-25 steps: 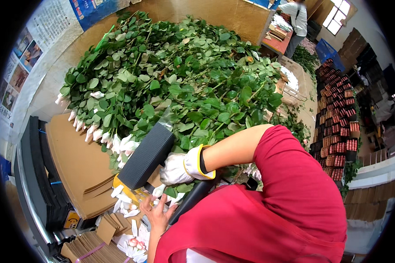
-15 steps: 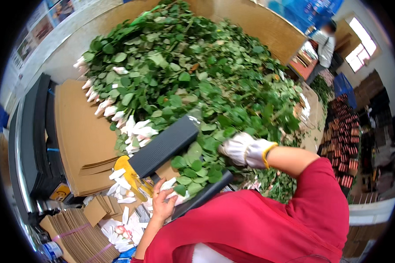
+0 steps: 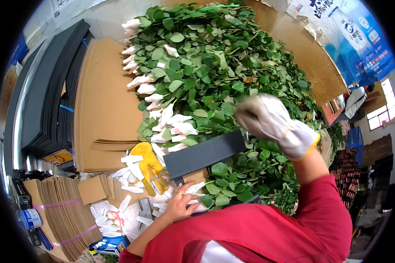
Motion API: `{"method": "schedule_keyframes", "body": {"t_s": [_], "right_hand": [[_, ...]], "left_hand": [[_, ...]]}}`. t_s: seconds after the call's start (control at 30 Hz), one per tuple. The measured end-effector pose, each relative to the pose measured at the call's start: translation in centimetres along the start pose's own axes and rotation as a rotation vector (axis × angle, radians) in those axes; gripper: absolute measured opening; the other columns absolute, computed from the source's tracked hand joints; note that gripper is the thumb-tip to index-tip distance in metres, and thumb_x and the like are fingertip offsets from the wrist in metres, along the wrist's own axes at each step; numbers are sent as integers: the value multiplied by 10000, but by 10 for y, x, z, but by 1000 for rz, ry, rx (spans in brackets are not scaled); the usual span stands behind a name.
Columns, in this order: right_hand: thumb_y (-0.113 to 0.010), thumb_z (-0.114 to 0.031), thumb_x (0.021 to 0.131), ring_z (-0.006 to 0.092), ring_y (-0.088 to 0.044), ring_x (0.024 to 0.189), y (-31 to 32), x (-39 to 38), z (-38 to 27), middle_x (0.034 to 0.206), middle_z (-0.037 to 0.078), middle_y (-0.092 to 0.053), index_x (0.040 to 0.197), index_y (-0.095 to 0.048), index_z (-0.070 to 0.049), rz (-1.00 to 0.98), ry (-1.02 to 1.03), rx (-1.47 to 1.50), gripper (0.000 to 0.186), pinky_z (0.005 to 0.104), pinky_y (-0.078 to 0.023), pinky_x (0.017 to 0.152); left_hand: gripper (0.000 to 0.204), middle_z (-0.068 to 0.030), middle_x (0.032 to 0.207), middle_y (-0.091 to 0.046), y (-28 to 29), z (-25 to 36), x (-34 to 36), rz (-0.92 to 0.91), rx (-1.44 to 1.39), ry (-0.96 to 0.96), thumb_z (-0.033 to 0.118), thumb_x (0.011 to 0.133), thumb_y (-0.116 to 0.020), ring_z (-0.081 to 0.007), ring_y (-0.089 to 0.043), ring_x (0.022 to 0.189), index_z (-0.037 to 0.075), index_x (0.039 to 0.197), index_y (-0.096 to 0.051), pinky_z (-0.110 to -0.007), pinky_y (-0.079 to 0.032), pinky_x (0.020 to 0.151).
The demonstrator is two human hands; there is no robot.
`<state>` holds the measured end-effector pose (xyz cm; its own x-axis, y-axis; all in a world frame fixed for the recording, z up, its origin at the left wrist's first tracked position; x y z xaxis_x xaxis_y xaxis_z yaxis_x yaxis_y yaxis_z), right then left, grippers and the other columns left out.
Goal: The person arranges artificial pink flowers and green leaves into a black rectangular container. They then place the container into a clear plastic bag and set it aside. The person repeats this process with a brown corrugated cardboard container.
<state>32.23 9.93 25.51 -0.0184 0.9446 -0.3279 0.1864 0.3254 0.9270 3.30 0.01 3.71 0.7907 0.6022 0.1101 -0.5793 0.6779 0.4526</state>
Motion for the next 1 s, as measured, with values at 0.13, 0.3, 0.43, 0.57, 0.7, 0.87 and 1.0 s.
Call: {"method": "schedule_keyframes", "body": {"t_s": [0.13,0.3,0.43,0.57,0.7,0.87,1.0], "right_hand": [[-575,-217,869,271,-568,1177,-58,125,-56,1246,116,-593,1237,-586,-32,243,648,-455,412,412,-458,987],[-633,-233,844,317,-688,958,-21,199,-100,1018,158,-713,1049,-716,-89,66,394,-76,264,412,-538,857],[-598,-230,867,307,-694,834,108,152,-72,903,138,-712,1016,-705,-98,567,526,11,226,405,-553,745],[-649,-145,776,319,-622,1094,-12,175,-82,1243,117,-623,1115,-709,-195,39,434,-490,348,461,-518,918],[-595,-177,847,317,-474,1295,-103,212,-53,1387,127,-522,1241,-617,-94,204,480,-504,403,484,-366,1078],[-600,-310,908,219,-717,799,149,114,-40,901,48,-741,1068,-691,-80,398,-23,338,294,329,-586,662],[-539,-392,986,171,-599,907,295,-18,84,1071,73,-612,1343,-513,-23,1283,567,631,514,272,-500,773]], "left_hand": [[309,-154,1425,-468,-6,-2,15,-93,-23,-57,183,779,-744,-366,-416,1364,106,1061,-646,-595,-282,1118],[491,-149,1421,-473,-8,-12,3,-21,30,-2,195,769,-747,-375,-407,1365,138,1223,-569,-600,-256,1117],[612,-151,1430,-481,-6,-9,4,20,-25,31,208,772,-745,-362,-403,1371,62,1311,-494,-558,-258,1139],[660,-165,1459,-446,-2,-4,7,7,18,-24,218,789,-735,-359,-404,1366,51,1358,-446,-541,-285,1139],[634,-204,1505,-318,3,-1,8,20,63,-25,262,816,-741,-408,-350,1364,76,1365,-484,-496,-323,1128],[495,-177,1247,-558,45,8,-6,132,236,-135,256,809,-758,-345,-553,1152,79,1240,-590,-454,-471,970],[76,-127,778,-651,140,-8,57,667,484,-103,76,873,-660,-321,-624,711,12,834,-648,-404,-497,610]]}}
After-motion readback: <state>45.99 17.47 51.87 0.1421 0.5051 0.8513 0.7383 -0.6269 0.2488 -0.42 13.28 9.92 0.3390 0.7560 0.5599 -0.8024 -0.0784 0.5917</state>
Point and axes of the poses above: each hand's wrist, its own x-axis towards the middle knuckle, its own y-axis out of the back of the hand, z = x × y, the point moved 5 cm from there along x, towards the middle knuckle
